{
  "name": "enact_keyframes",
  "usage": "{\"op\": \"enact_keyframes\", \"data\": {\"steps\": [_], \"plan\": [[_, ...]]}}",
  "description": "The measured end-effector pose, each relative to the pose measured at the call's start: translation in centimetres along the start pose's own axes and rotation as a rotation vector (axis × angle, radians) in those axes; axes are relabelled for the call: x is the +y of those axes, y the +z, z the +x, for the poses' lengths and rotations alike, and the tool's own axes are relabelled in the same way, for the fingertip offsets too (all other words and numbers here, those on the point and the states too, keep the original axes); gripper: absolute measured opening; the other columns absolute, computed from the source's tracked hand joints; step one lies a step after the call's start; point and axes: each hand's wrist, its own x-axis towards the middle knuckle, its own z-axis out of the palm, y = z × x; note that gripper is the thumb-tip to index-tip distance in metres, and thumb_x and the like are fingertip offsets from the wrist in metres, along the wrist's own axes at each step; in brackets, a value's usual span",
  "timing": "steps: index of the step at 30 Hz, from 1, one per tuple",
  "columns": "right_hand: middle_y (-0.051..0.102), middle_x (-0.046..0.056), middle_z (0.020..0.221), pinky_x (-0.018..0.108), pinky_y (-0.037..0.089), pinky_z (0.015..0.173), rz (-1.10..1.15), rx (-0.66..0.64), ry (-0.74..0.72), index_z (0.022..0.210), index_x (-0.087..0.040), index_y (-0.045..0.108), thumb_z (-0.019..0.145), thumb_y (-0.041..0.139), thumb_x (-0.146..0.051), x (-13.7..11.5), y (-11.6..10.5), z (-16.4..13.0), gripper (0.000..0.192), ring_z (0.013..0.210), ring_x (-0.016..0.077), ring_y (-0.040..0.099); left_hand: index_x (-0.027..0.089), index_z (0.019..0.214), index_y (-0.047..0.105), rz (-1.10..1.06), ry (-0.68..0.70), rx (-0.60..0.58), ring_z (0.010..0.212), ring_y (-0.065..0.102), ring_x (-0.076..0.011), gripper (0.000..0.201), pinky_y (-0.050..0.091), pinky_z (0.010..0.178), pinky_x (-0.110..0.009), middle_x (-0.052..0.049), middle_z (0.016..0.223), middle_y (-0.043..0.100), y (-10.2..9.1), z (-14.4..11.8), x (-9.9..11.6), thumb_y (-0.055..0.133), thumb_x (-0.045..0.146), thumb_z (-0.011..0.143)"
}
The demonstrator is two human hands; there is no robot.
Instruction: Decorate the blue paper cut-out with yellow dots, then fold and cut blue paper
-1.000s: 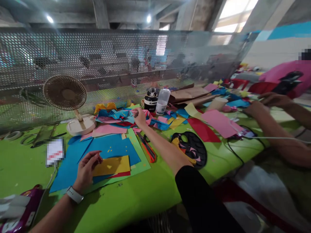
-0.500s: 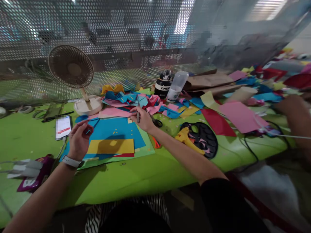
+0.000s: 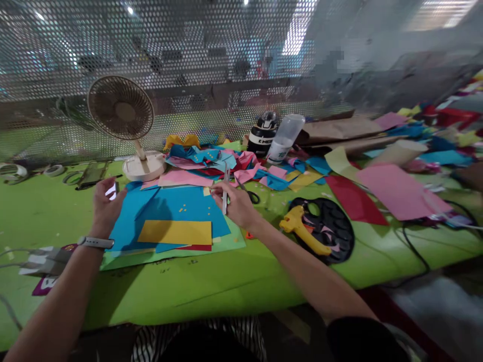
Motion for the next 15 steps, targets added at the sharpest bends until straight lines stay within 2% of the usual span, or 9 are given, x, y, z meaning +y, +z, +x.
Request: {"op": "enact_keyframes", "data": {"steps": [2, 6, 9, 11, 15], "plan": [[0.07, 0.005, 0.092, 0.034, 0.055, 0.071, -0.028, 0.054, -0.008, 0.103, -0.025, 0.058, 0.087, 0.057, -0.029, -0.1, -1.0, 0.3, 0.017, 0.083, 0.0213, 0.069, 0.015, 0.12, 0.051, 0.174, 0.018, -0.054, 0.115, 0.052, -0.0293, 0.05, 0.044, 0.092, -0.042, -0.016, 0.122, 0.056, 0.1, -0.3, -0.2, 0.063, 0.033, 0.075], [0.07, 0.005, 0.095, 0.032, 0.055, 0.071, -0.147, 0.22, -0.065, 0.103, -0.026, 0.06, 0.089, 0.055, -0.032, -0.8, -3.3, 0.8, 0.015, 0.084, 0.0207, 0.069, 0.014, 0.121, 0.052, 0.39, 0.117, -0.249, 0.115, 0.05, -0.0362, 0.055, 0.039, 0.097, -0.048, -0.016, 0.117, 0.059, 0.4, -1.0, -0.1, 0.062, 0.04, 0.074], [0.07, 0.003, 0.089, 0.03, 0.054, 0.067, -0.254, 0.334, -0.098, 0.098, -0.026, 0.061, 0.09, 0.054, -0.031, -1.7, -5.3, 1.0, 0.012, 0.074, 0.0184, 0.068, 0.013, 0.12, 0.052, 0.535, 0.163, -0.385, 0.111, 0.051, -0.0386, 0.053, 0.042, 0.092, -0.05, -0.016, 0.112, 0.061, 0.5, -1.1, -0.5, 0.059, 0.043, 0.077], [0.069, 0.002, 0.086, 0.028, 0.054, 0.063, -0.292, 0.39, -0.097, 0.097, -0.026, 0.061, 0.09, 0.054, -0.03, -2.0, -6.4, 1.1, 0.011, 0.069, 0.0169, 0.067, 0.013, 0.117, 0.054, 0.599, 0.152, -0.395, 0.106, 0.053, -0.0381, 0.055, 0.044, 0.089, -0.049, -0.017, 0.111, 0.061, 0.6, -0.9, -1.0, 0.061, 0.046, 0.074], [0.068, 0.002, 0.087, 0.027, 0.053, 0.06, -0.28, 0.462, -0.065, 0.098, -0.025, 0.061, 0.089, 0.056, -0.033, -1.2, -7.9, 1.2, 0.013, 0.069, 0.0165, 0.067, 0.018, 0.106, 0.059, 0.557, 0.275, -0.384, 0.105, 0.055, -0.0341, 0.045, 0.044, 0.091, -0.045, -0.013, 0.107, 0.063, 0.8, -0.5, -1.6, 0.058, 0.05, 0.075]]}}
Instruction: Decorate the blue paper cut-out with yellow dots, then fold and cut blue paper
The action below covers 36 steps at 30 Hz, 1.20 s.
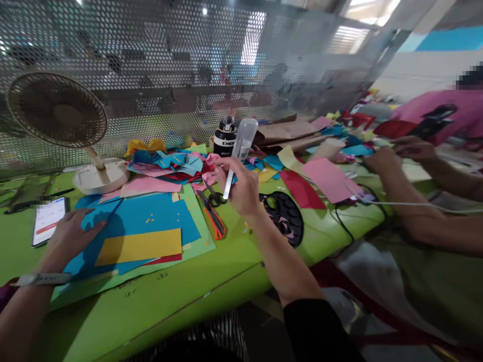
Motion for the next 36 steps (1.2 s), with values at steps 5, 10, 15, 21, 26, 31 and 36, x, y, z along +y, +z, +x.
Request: {"op": "enact_keyframes", "data": {"steps": [5, 10, 15, 21, 26, 31, 36], "plan": [[0.068, 0.002, 0.086, 0.027, 0.053, 0.059, 0.066, -0.074, 0.059, 0.1, -0.025, 0.062, 0.088, 0.057, -0.039, 1.5, 0.2, 0.2, 0.019, 0.064, 0.016, 0.067, 0.02, 0.101, 0.065, -0.105, 0.028, -0.118, 0.097, 0.059, -0.032, 0.054, 0.046, 0.086, -0.042, -0.011, 0.102, 0.065, -0.8, 0.1, 0.3, 0.06, 0.063, 0.068], [0.068, 0.0, 0.076, 0.027, 0.052, 0.06, 0.053, -0.19, 0.019, 0.096, -0.024, 0.064, 0.089, 0.056, -0.036, 1.1, 1.1, -0.4, 0.015, 0.066, 0.0173, 0.067, 0.027, 0.102, 0.07, -0.306, 0.117, -0.439, 0.093, 0.062, -0.0304, 0.061, 0.048, 0.08, -0.036, -0.009, 0.104, 0.068, -1.4, -0.7, 1.7, 0.076, 0.06, 0.051], [0.071, 0.002, 0.083, 0.028, 0.051, 0.063, 0.054, -0.399, -0.06, 0.1, -0.025, 0.064, 0.088, 0.057, -0.032, 0.7, 2.6, -1.7, 0.015, 0.071, 0.0187, 0.069, 0.027, 0.093, 0.072, -0.39, 0.143, -0.479, 0.09, 0.063, -0.0315, 0.053, 0.047, 0.076, -0.037, -0.01, 0.097, 0.07, -1.0, -1.4, 2.8, 0.081, 0.049, 0.045], [0.072, 0.0, 0.082, 0.027, 0.048, 0.06, 0.058, -0.585, -0.124, 0.096, -0.027, 0.064, 0.089, 0.056, -0.03, -0.1, 4.1, -2.9, 0.012, 0.067, 0.0172, 0.067, 0.028, 0.081, 0.073, -0.405, 0.083, -0.562, 0.071, 0.064, -0.0238, 0.037, 0.046, 0.06, -0.029, -0.005, 0.083, 0.071, -0.8, -1.6, 2.7, 0.08, 0.045, 0.049], [0.072, 0.002, 0.089, 0.029, 0.048, 0.063, 0.085, -0.695, -0.134, 0.099, -0.026, 0.064, 0.09, 0.053, -0.031, -0.1, 4.7, -3.7, 0.014, 0.072, 0.0183, 0.067, 0.028, 0.084, 0.073, -0.399, 0.175, -0.613, 0.075, 0.064, -0.0241, 0.031, 0.047, 0.062, -0.03, -0.006, 0.085, 0.07, -1.2, -1.6, 2.6, 0.072, 0.049, 0.062], [0.07, 0.004, 0.104, 0.036, 0.051, 0.08, 0.158, -0.742, -0.001, 0.112, -0.026, 0.059, 0.086, 0.059, -0.031, 0.7, 6.2, -4.7, 0.027, 0.093, 0.0222, 0.067, 0.025, 0.103, 0.07, -0.293, 0.112, -0.484, 0.094, 0.063, -0.0302, 0.054, 0.048, 0.077, -0.036, -0.009, 0.104, 0.068, -2.2, -1.5, 2.8, 0.071, 0.059, 0.061], [0.06, 0.011, 0.124, 0.045, 0.044, 0.094, 0.129, -0.838, 0.229, 0.133, -0.024, 0.043, 0.078, 0.068, -0.029, 1.9, 9.0, -5.6, 0.061, 0.117, 0.0279, 0.055, 0.025, 0.138, 0.042, -0.22, 0.269, -0.639, 0.135, 0.033, -0.0349, 0.091, 0.033, 0.105, -0.047, -0.012, 0.15, 0.035, -2.2, -2.5, 5.0, 0.067, 0.067, 0.061]]}}
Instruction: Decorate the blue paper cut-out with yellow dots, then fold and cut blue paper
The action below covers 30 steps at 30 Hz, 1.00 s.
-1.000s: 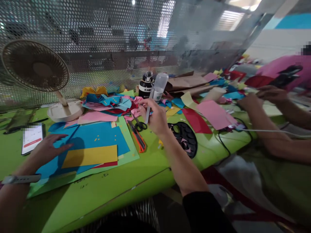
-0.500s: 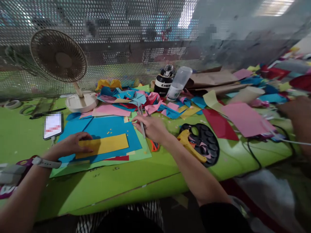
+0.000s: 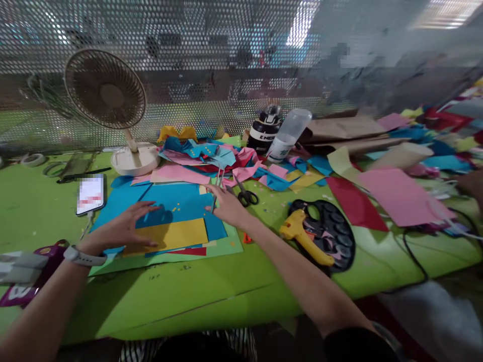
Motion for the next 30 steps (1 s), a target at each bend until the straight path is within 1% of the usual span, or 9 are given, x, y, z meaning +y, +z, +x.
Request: {"op": "enact_keyframes", "data": {"steps": [4, 7, 9, 11, 13, 17, 20, 25, 30], "plan": [[0.06, 0.011, 0.121, 0.044, 0.043, 0.094, 0.047, 0.02, 0.039, 0.134, -0.023, 0.041, 0.076, 0.069, -0.024, 1.3, 1.1, 1.3, 0.064, 0.115, 0.0268, 0.055, 0.025, 0.139, 0.041, 0.043, 0.0, -0.043, 0.136, 0.03, -0.0367, 0.093, 0.031, 0.107, -0.05, -0.013, 0.153, 0.029, 0.9, 0.2, 0.8, 0.069, 0.066, 0.06], [0.062, 0.01, 0.113, 0.041, 0.043, 0.09, 0.011, 0.028, 0.01, 0.134, -0.022, 0.043, 0.072, 0.073, -0.022, 1.9, 1.2, 2.1, 0.069, 0.107, 0.0262, 0.056, 0.024, 0.131, 0.05, 0.041, 0.037, 0.0, 0.131, 0.037, -0.0346, 0.083, 0.033, 0.106, -0.048, -0.013, 0.145, 0.039, 0.9, 0.3, 0.6, 0.07, 0.063, 0.06], [0.064, 0.007, 0.104, 0.035, 0.045, 0.08, -0.002, 0.002, 0.011, 0.132, -0.021, 0.047, 0.068, 0.075, -0.021, 1.9, 1.1, 2.5, 0.07, 0.092, 0.0225, 0.06, 0.023, 0.124, 0.054, 0.026, 0.055, 0.026, 0.125, 0.044, -0.0328, 0.076, 0.035, 0.104, -0.046, -0.012, 0.136, 0.048, 0.7, 0.2, 0.6, 0.071, 0.061, 0.06], [0.064, 0.003, 0.093, 0.029, 0.045, 0.07, -0.008, -0.021, 0.025, 0.128, -0.02, 0.051, 0.067, 0.075, -0.018, 1.7, 0.9, 2.8, 0.066, 0.075, 0.0173, 0.059, 0.022, 0.119, 0.057, -0.006, 0.056, 0.028, 0.118, 0.049, -0.0309, 0.069, 0.039, 0.1, -0.044, -0.011, 0.127, 0.054, 0.5, 0.2, 0.7, 0.071, 0.058, 0.062], [0.062, 0.002, 0.09, 0.026, 0.044, 0.066, -0.012, -0.008, 0.031, 0.126, -0.021, 0.053, 0.069, 0.07, -0.014, 1.4, 0.8, 3.1, 0.06, 0.069, 0.0146, 0.057, 0.02, 0.117, 0.059, -0.043, 0.044, 0.015, 0.111, 0.052, -0.0295, 0.066, 0.042, 0.095, -0.042, -0.011, 0.12, 0.057, 0.3, 0.2, 0.9, 0.072, 0.055, 0.063], [0.063, 0.004, 0.097, 0.029, 0.045, 0.077, -0.068, 0.141, -0.056, 0.128, -0.022, 0.053, 0.081, 0.055, -0.011, 0.8, 1.0, 3.3, 0.048, 0.082, 0.0168, 0.059, 0.017, 0.113, 0.061, -0.08, 0.015, -0.025, 0.098, 0.058, -0.0266, 0.059, 0.046, 0.083, -0.036, -0.011, 0.111, 0.062, 0.3, 0.2, 0.9, 0.069, 0.051, 0.065], [0.065, 0.005, 0.098, 0.031, 0.047, 0.081, -0.225, 0.278, -0.181, 0.123, -0.024, 0.059, 0.087, 0.046, -0.01, 0.3, 1.3, 3.6, 0.041, 0.089, 0.0194, 0.059, 0.018, 0.11, 0.063, -0.076, 0.039, -0.063, 0.094, 0.06, -0.0248, 0.051, 0.046, 0.079, -0.033, -0.009, 0.108, 0.064, 0.2, 0.1, 0.8, 0.067, 0.048, 0.068], [0.066, 0.007, 0.095, 0.03, 0.05, 0.078, -0.49, 0.477, -0.249, 0.119, -0.025, 0.063, 0.087, 0.038, -0.004, -0.2, 1.2, 4.5, 0.046, 0.095, 0.0213, 0.06, 0.019, 0.116, 0.062, -0.075, 0.055, -0.032, 0.102, 0.059, -0.0263, 0.053, 0.045, 0.085, -0.034, -0.01, 0.115, 0.062, 0.0, -0.1, 1.1, 0.066, 0.042, 0.069], [0.067, 0.007, 0.096, 0.032, 0.052, 0.083, -0.539, 0.675, -0.327, 0.121, -0.025, 0.062, 0.087, 0.038, -0.003, -0.4, 0.5, 6.3, 0.047, 0.094, 0.0214, 0.061, 0.02, 0.118, 0.061, -0.055, 0.017, -0.023, 0.101, 0.058, -0.0278, 0.055, 0.046, 0.083, -0.035, -0.01, 0.113, 0.062, 0.0, -0.2, 1.0, 0.065, 0.045, 0.07]]}}
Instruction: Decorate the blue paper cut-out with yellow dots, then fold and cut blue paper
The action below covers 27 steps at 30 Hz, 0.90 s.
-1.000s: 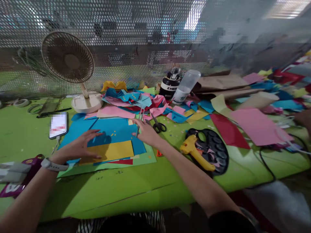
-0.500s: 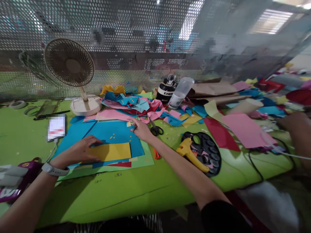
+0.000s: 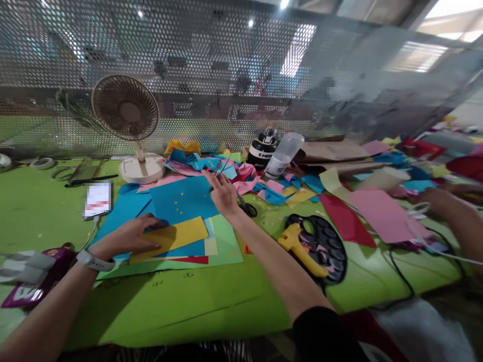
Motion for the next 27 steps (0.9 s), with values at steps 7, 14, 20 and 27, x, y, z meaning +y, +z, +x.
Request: {"op": "enact_keyframes", "data": {"steps": [7, 14, 20, 27], "plan": [[0.068, 0.005, 0.102, 0.033, 0.052, 0.087, 0.155, 0.166, -0.12, 0.12, -0.027, 0.061, 0.083, 0.039, 0.002, 0.0, 0.9, 0.6, 0.051, 0.1, 0.0195, 0.062, 0.016, 0.112, 0.062, -0.014, 0.001, -0.004, 0.099, 0.059, -0.0262, 0.05, 0.047, 0.081, -0.035, -0.011, 0.113, 0.062, 0.2, 0.1, -0.7, 0.064, 0.045, 0.072], [0.068, 0.004, 0.103, 0.038, 0.051, 0.09, 0.42, 0.079, -0.141, 0.115, -0.03, 0.063, 0.085, 0.044, -0.007, -0.8, -0.2, -0.8, 0.042, 0.102, 0.0213, 0.063, 0.02, 0.102, 0.066, 0.008, -0.017, 0.118, 0.088, 0.062, -0.0231, 0.04, 0.046, 0.072, -0.032, -0.009, 0.101, 0.066, 0.4, 0.3, -1.4, 0.058, 0.05, 0.077], [0.066, 0.007, 0.107, 0.043, 0.048, 0.095, 0.502, 0.11, 0.019, 0.115, -0.028, 0.06, 0.091, 0.048, -0.023, -3.2, -2.3, 0.5, 0.027, 0.105, 0.0232, 0.06, 0.018, 0.094, 0.066, -0.145, -0.076, 0.34, 0.079, 0.063, -0.0205, 0.045, 0.048, 0.068, -0.031, -0.009, 0.093, 0.07, -0.3, 0.3, -1.0, 0.052, 0.059, 0.082], [0.059, -0.001, 0.089, 0.027, 0.053, 0.066, 1.191, -0.01, 0.302, 0.116, -0.032, 0.05, 0.085, 0.064, -0.03, -9.8, -8.0, 1.3, 0.034, 0.075, 0.0127, 0.059, 0.018, 0.139, 0.039, -0.789, -0.07, 0.119, 0.121, 0.054, -0.0287, 0.075, 0.049, 0.091, -0.041, -0.016, 0.134, 0.055, 0.5, 0.0, 2.1, 0.02, 0.069, 0.088]]}}
